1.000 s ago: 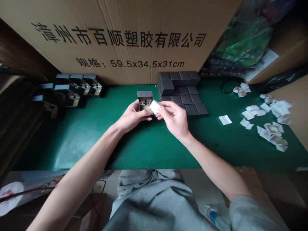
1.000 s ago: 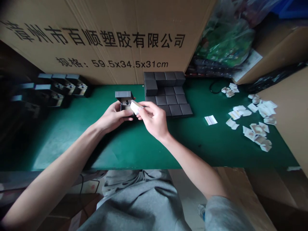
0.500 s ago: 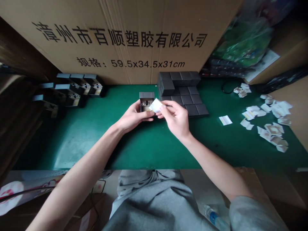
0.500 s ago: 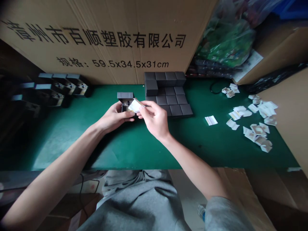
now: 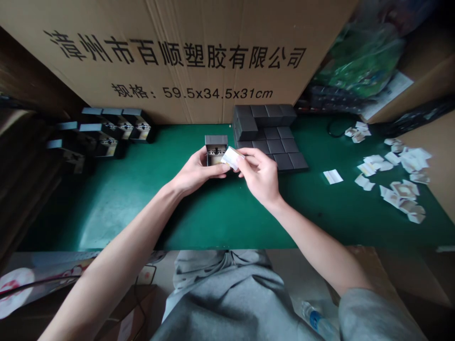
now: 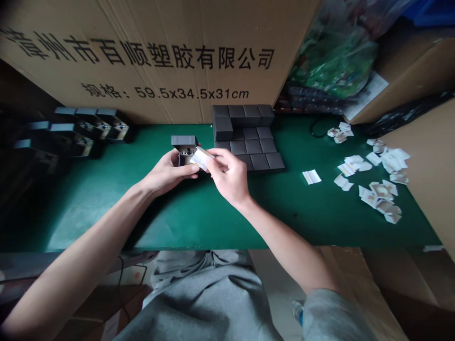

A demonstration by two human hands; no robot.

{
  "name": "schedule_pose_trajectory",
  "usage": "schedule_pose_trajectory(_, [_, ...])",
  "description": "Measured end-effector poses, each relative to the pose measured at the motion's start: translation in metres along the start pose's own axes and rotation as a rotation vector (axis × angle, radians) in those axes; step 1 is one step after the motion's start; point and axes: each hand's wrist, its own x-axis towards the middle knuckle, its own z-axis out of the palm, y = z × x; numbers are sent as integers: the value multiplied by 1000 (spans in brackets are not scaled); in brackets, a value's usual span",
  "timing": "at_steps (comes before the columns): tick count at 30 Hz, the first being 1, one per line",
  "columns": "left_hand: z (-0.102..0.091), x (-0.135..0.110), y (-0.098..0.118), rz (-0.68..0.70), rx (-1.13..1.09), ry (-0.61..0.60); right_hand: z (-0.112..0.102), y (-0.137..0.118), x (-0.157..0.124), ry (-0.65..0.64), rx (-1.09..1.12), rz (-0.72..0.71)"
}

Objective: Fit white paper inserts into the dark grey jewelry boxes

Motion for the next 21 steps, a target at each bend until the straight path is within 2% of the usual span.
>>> schedule_pose_trajectory(8, [-2,0,-3,44,24,-22,0,0,0,14,-46,-12])
schedule_pose_trajectory(21, [-1,0,-3,84,152,64,1,5,-2,-8,-17,3])
